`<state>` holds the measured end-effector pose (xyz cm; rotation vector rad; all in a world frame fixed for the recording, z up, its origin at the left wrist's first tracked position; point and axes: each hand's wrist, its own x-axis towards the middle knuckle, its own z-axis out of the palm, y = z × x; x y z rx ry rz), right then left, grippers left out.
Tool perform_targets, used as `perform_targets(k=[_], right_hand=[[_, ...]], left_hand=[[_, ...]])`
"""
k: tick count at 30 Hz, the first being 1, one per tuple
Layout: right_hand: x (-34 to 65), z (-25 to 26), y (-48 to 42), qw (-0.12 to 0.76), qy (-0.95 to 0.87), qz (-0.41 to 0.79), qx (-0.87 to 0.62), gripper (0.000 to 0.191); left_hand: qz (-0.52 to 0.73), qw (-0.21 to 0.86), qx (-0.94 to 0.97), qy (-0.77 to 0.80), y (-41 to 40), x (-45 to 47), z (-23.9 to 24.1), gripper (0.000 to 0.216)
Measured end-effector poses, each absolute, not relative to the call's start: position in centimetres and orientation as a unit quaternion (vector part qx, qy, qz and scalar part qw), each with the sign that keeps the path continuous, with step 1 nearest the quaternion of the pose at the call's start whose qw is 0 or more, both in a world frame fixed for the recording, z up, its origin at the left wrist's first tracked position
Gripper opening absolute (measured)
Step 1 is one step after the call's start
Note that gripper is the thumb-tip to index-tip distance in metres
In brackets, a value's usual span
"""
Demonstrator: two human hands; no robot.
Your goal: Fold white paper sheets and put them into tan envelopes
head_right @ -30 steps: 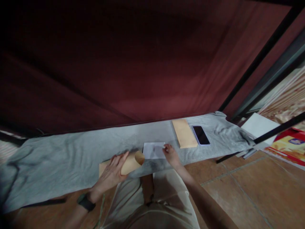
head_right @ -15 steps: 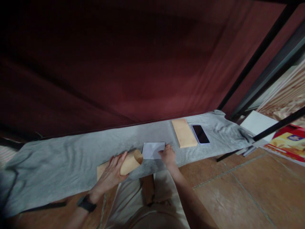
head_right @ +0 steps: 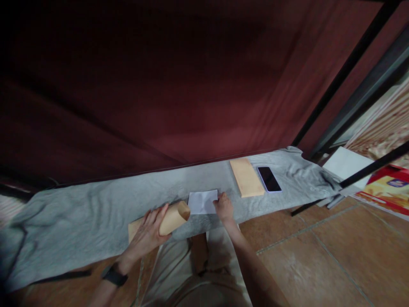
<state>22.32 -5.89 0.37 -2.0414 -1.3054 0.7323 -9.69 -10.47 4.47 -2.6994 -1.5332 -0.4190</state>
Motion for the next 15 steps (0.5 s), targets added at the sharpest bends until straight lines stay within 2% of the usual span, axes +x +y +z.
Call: perform_targets(k=[2,6,11,15], right_hand=[[22.6,0.4,-5.8,0.324,-0.493,0.298,-0.751,0.023],[23.9,0.8,-6.0,0.383,-0.490,0.350,-0.701,0.013],[25.7,1.8,-7.3,0.475,-0.453,0.385,-0.649,0.032],[25.6,2.8,-8.2,0.543,-0.431,0.442,-0.569,0.035]], left_hand=[[-0.136,0.004,-0.859,-0.493,-10.5,-9.9,4.4,0.099],[-0.136,-0.006,-0.854,-0.502,-10.5,-10.0,4.4,0.102],[-0.128,-0.021,-0.856,-0.501,-10.3,-10.0,4.1,0.102],[-0.125,-0.019,-0.858,-0.498,-10.2,-9.8,4.0,0.102]])
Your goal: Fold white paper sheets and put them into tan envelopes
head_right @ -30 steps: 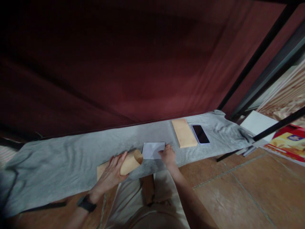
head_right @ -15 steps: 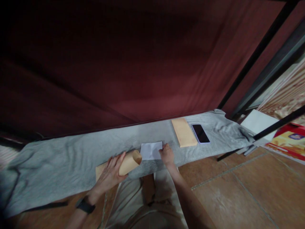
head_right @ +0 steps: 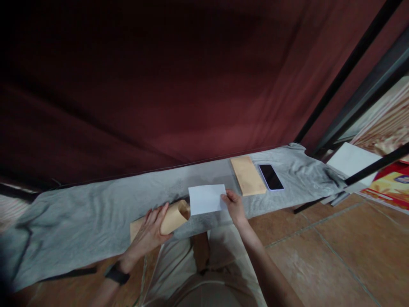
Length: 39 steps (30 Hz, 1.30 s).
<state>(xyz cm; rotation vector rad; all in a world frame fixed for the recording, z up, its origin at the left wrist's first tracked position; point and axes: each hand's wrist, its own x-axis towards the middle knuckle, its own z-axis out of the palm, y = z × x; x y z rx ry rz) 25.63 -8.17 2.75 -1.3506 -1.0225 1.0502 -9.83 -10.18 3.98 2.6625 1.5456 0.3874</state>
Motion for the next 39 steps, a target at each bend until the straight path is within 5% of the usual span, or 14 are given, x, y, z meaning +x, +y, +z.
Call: perform_targets(k=[21,32,39], right_hand=[[26.5,6.5,-6.5,0.345,-0.679,0.379,-0.526,0.027],[25.5,3.9,-5.5,0.437,-0.480,0.493,-0.579,0.019],[23.2,2.5,-6.4,0.528,-0.479,0.350,-0.608,0.025]], left_hand=[[0.098,0.016,0.874,0.475,-10.1,-9.2,3.7,0.109],[0.082,0.020,0.895,0.438,-10.6,-8.7,4.0,0.104],[0.097,0.073,0.885,0.449,-10.3,-8.5,3.7,0.113]])
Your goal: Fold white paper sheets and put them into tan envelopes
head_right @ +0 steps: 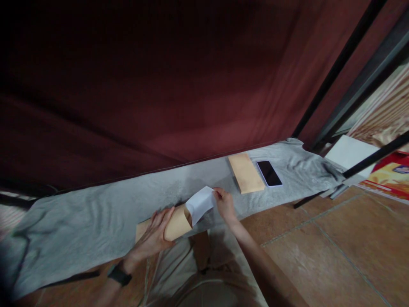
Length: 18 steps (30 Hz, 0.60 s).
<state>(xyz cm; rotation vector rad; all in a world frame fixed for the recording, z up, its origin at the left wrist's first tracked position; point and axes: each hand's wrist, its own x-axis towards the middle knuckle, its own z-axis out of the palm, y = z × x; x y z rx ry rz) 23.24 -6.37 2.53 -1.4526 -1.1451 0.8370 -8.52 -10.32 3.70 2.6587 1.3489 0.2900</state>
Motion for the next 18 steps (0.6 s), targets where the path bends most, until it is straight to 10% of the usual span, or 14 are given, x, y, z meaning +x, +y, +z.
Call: perform_targets(k=[18], right_hand=[[20.1,-0.1,-10.2,0.486,-0.503,0.409,-0.585,0.034]], left_hand=[[0.100,0.078,0.884,0.450,-9.9,-8.3,4.1,0.114]])
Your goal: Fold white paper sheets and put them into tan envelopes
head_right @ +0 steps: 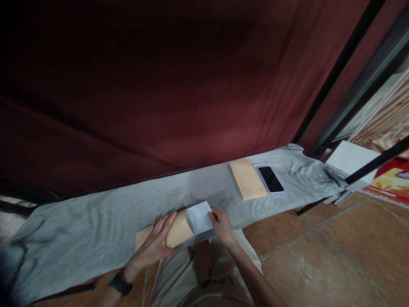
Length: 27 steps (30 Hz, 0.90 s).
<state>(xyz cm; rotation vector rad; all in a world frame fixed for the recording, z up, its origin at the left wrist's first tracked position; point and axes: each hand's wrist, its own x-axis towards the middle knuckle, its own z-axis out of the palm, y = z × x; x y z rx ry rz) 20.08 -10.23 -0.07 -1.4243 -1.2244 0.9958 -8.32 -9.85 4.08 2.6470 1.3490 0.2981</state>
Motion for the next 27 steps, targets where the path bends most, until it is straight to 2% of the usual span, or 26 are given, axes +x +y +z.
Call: perform_targets(k=[5,14,27], right_hand=[[20.3,-0.6,-10.0,0.461,-0.493,0.405,-0.617,0.037],[16.9,-1.5,-10.2,0.404,-0.502,0.478,-0.597,0.036],[15.0,-1.1,-9.9,0.358,-0.498,0.462,-0.641,0.029]], left_hand=[[0.096,0.064,0.887,0.447,-9.8,-7.5,4.6,0.113],[0.099,0.046,0.896,0.431,-9.6,-5.7,4.8,0.111],[0.086,0.055,0.899,0.426,-9.2,-5.3,5.1,0.110]])
